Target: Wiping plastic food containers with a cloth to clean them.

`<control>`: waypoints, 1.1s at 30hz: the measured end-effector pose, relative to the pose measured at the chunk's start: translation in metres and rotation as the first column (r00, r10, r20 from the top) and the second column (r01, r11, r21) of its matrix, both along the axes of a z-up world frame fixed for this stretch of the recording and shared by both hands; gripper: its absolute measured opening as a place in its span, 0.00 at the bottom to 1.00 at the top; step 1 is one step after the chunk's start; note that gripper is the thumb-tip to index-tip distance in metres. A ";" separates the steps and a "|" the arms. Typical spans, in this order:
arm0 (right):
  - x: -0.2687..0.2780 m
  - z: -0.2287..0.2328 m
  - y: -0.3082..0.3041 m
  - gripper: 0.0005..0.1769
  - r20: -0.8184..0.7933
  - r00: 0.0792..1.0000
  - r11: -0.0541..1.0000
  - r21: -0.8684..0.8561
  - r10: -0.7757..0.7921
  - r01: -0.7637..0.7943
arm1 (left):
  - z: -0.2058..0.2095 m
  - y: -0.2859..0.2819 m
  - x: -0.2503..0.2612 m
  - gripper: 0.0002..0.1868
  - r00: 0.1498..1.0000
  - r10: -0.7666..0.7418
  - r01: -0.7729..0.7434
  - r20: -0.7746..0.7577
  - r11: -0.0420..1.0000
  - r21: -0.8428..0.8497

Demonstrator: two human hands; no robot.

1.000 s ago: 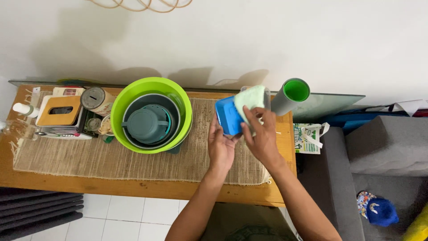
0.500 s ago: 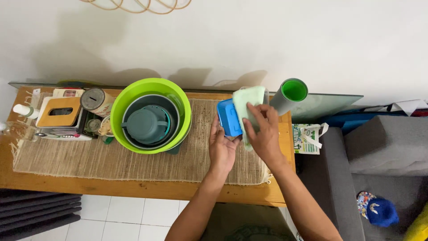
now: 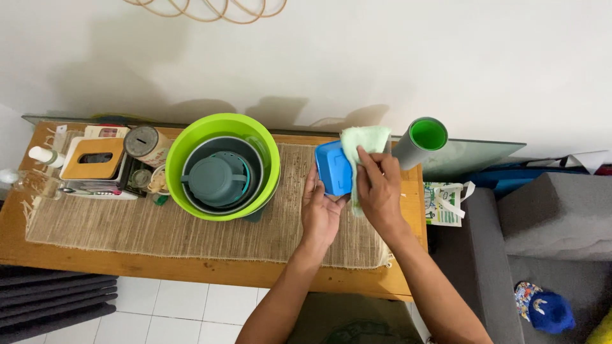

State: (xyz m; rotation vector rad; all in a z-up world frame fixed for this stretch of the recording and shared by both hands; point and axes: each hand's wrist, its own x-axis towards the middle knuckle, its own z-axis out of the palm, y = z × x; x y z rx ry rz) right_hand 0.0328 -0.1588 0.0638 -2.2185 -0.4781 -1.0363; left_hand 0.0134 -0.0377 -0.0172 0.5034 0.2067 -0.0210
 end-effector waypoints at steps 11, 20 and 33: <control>0.005 -0.008 0.004 0.18 0.020 0.999 0.998 -0.051 0.027 -0.026 | -0.009 -0.006 0.005 0.26 0.996 -0.078 0.082 -0.035 0.988 0.128; -0.014 -0.021 0.018 0.20 0.013 0.998 0.998 -0.029 0.060 -0.059 | -0.028 -0.004 0.015 0.26 0.998 -0.022 0.027 -0.051 0.995 0.101; -0.023 -0.024 0.013 0.21 -0.055 0.998 0.999 -0.034 -0.010 0.008 | -0.003 0.002 0.007 0.26 0.999 0.005 0.001 -0.052 0.993 0.114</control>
